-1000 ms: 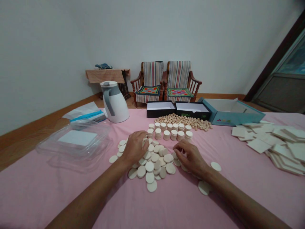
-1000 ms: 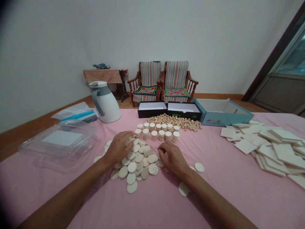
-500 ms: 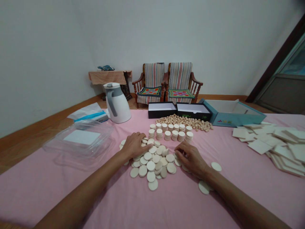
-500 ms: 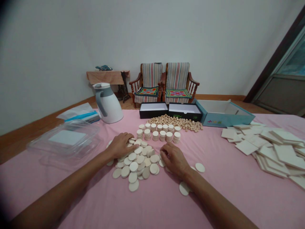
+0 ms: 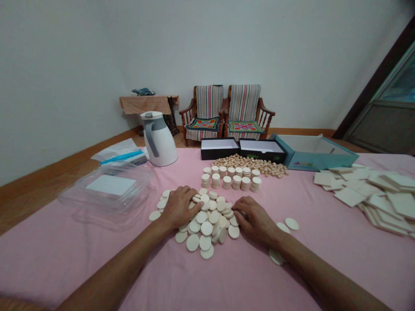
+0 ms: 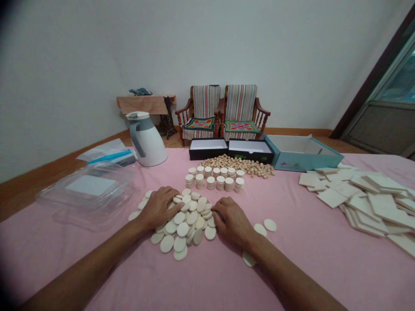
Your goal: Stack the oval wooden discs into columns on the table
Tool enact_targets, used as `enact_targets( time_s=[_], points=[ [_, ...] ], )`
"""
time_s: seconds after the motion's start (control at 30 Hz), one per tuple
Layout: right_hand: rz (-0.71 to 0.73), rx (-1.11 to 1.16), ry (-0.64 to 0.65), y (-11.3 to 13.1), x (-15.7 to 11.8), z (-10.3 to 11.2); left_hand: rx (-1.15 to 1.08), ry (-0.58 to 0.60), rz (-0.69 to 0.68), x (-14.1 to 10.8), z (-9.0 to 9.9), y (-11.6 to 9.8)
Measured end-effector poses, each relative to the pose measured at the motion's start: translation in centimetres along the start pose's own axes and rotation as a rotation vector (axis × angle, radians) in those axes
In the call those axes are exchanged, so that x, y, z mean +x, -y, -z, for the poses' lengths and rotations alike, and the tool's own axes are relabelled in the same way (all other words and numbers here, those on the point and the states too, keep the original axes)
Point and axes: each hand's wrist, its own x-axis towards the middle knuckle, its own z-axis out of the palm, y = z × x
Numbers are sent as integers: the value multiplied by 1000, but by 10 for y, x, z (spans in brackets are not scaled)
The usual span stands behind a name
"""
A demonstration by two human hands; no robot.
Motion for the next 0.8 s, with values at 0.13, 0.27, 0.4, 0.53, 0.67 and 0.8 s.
enact_targets(
  time_s=[0.13,0.27,0.4,0.53,0.67,0.8],
  points=[
    [-7,15,1,1,-1,0,-11,8,-21,-3,0,-1],
    [0,13,4,0,-3,0,-14,9,-47,-7,0,-2],
    [3,10,20,1,-3,0,-32,9,-68,-11,1,-4],
    [8,13,17,3,-4,0,-65,15,-82,-15,4,-6],
    [-4,19,-4,3,-4,0,-94,22,-76,-14,4,-11],
    [-14,37,-29,0,-3,0,-138,53,-131,-11,4,-23]
  ],
)
